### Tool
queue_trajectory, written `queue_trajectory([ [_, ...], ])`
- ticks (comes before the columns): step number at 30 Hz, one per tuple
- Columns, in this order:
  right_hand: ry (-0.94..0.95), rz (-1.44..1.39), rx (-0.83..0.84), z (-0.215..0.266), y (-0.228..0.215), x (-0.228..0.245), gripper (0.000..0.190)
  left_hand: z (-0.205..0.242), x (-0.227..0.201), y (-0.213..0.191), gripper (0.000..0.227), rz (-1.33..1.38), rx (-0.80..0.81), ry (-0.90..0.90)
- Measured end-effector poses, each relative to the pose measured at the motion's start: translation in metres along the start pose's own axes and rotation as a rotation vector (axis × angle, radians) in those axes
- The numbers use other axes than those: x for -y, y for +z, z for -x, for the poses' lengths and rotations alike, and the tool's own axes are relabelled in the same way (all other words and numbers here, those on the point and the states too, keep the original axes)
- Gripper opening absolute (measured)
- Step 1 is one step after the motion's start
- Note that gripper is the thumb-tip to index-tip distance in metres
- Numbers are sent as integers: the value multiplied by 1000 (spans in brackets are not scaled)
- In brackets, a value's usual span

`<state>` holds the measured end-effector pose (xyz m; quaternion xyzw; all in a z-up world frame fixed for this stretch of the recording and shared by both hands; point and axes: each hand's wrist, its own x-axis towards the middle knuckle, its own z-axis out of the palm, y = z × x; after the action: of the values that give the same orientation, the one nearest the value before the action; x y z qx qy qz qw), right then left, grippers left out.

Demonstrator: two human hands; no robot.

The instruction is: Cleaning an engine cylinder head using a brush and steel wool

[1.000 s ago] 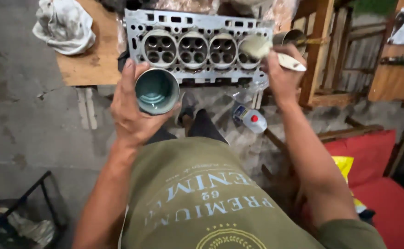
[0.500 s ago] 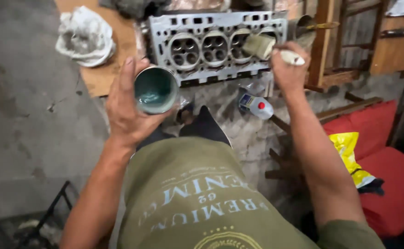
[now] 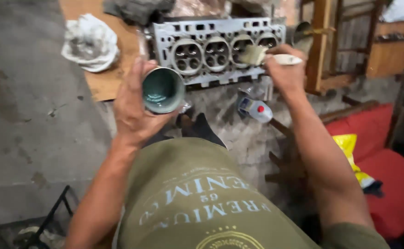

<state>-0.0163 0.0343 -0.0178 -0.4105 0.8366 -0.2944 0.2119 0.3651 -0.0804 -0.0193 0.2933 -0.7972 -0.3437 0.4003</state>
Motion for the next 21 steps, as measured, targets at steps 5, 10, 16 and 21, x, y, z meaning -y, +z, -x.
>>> queue_trajectory([
  [5, 76, -257, 45, 22, 57, 47, 10, 1, -4, 2, 103, -71, -30, 31],
  [10, -299, -1, -53, 9, 55, 17, 7, 12, -4, -11, 104, -34, 2, -34],
  [16, -159, 28, 195, 7, 55, 41, 19, 15, 2, -11, 103, -70, -66, -3],
  [21, 48, -146, 276, 9, 54, 73, 8, 18, 3, -7, 103, -112, -36, -16],
])
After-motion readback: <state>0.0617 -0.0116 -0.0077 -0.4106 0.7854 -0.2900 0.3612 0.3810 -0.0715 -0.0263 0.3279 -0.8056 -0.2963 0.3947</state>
